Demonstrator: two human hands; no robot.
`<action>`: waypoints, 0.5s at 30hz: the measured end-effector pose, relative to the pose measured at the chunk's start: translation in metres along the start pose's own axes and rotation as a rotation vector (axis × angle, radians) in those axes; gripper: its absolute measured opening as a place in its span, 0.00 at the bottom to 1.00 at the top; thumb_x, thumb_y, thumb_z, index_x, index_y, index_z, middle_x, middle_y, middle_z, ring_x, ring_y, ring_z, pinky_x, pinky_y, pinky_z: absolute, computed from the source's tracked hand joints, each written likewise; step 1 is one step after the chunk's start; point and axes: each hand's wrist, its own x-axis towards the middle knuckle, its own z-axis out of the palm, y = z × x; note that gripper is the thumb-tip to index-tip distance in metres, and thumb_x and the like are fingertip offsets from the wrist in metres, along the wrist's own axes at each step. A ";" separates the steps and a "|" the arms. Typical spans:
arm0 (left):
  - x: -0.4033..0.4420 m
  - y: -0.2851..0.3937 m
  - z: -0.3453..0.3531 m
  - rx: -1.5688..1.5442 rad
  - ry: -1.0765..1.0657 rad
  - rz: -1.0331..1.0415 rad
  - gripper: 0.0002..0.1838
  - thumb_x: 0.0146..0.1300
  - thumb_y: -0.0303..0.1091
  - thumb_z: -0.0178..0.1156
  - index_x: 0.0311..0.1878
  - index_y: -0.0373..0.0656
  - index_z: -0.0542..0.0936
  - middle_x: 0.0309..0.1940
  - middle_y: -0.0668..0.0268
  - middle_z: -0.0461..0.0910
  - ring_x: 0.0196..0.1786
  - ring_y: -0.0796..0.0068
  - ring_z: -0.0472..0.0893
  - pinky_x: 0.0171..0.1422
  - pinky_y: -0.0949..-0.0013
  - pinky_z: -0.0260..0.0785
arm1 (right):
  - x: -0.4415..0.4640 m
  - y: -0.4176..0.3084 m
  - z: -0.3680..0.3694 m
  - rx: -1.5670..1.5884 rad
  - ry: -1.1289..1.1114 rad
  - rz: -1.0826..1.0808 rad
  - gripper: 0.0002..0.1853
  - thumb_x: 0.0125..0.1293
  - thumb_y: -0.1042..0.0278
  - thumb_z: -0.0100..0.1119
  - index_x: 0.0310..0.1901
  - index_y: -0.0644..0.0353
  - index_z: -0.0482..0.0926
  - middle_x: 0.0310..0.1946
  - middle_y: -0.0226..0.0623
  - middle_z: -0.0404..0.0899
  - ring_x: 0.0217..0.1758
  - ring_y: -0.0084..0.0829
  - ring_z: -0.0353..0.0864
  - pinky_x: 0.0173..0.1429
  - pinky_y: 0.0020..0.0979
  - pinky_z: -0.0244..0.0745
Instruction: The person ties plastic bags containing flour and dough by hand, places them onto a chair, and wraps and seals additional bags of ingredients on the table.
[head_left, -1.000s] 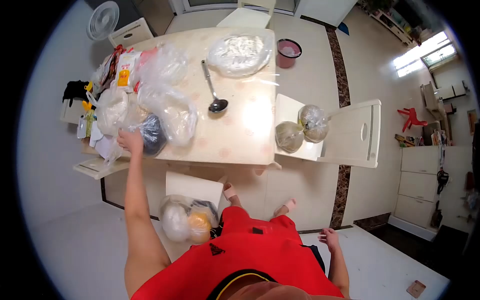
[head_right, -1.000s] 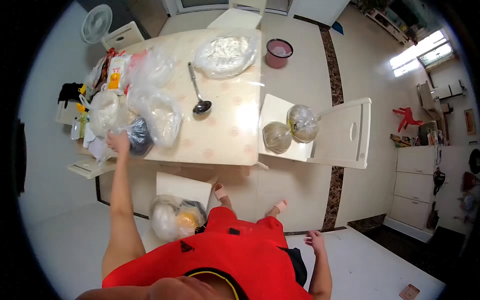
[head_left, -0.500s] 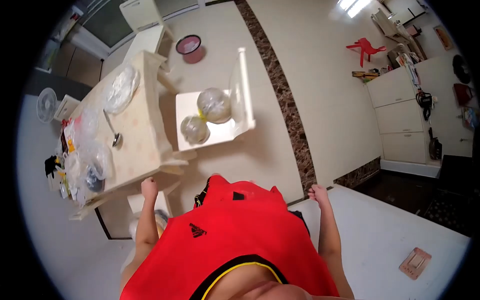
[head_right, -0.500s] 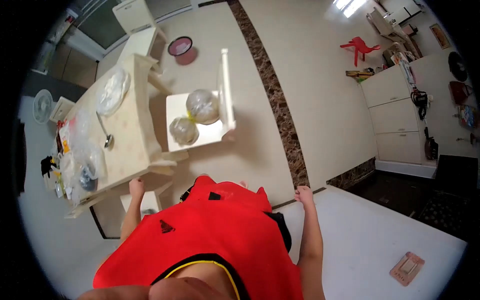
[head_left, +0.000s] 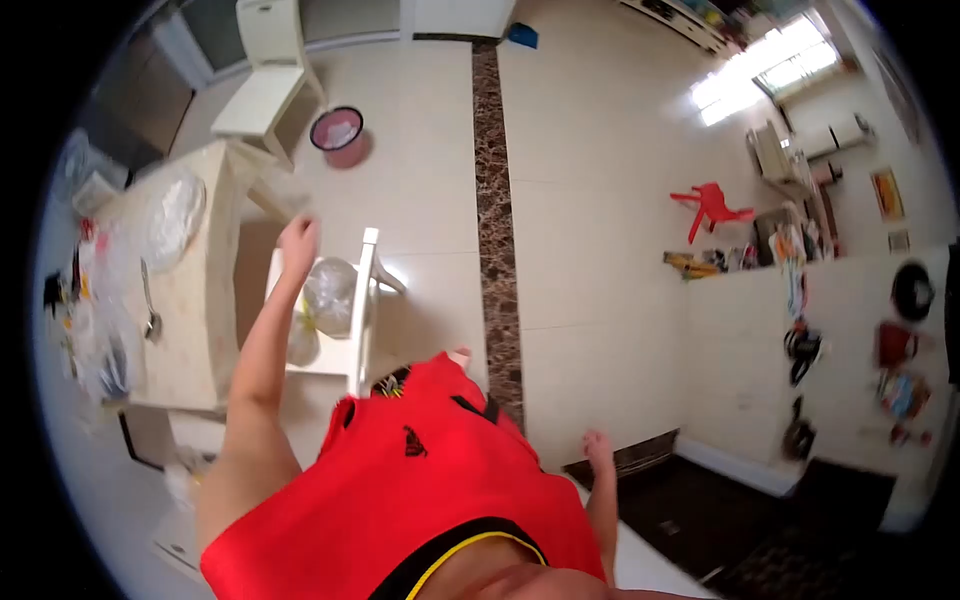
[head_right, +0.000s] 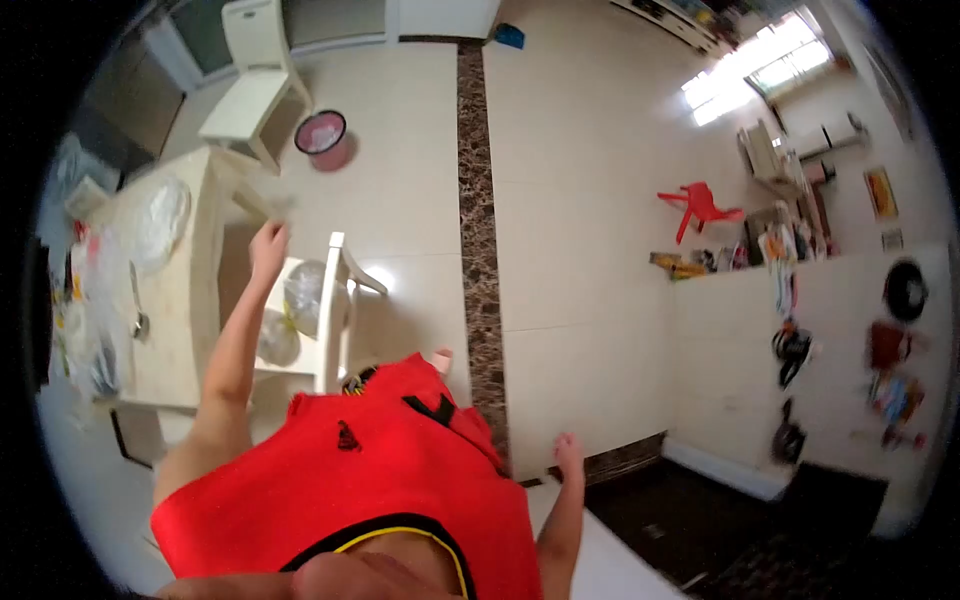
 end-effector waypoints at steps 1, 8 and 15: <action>0.027 0.011 0.051 -0.123 -0.040 0.058 0.13 0.61 0.31 0.53 0.45 0.38 0.80 0.32 0.53 0.81 0.35 0.61 0.81 0.43 0.63 0.71 | -0.001 0.001 -0.031 -0.158 0.033 0.051 0.13 0.65 0.66 0.48 0.23 0.58 0.71 0.13 0.31 0.65 0.13 0.23 0.63 0.18 0.29 0.57; 0.105 0.249 0.199 0.078 -0.724 0.792 0.14 0.56 0.23 0.51 0.45 0.45 0.79 0.39 0.55 0.80 0.44 0.52 0.79 0.48 0.55 0.72 | 0.037 0.068 -0.103 0.417 0.507 0.864 0.18 0.68 0.64 0.51 0.19 0.58 0.66 0.14 0.41 0.65 0.13 0.36 0.65 0.18 0.42 0.62; 0.201 0.105 0.302 0.293 -0.824 0.239 0.12 0.56 0.33 0.52 0.41 0.45 0.81 0.37 0.51 0.81 0.44 0.48 0.79 0.49 0.50 0.71 | 0.313 -0.133 -0.099 0.137 0.320 0.917 0.18 0.68 0.63 0.50 0.20 0.58 0.67 0.16 0.41 0.68 0.17 0.37 0.70 0.21 0.42 0.67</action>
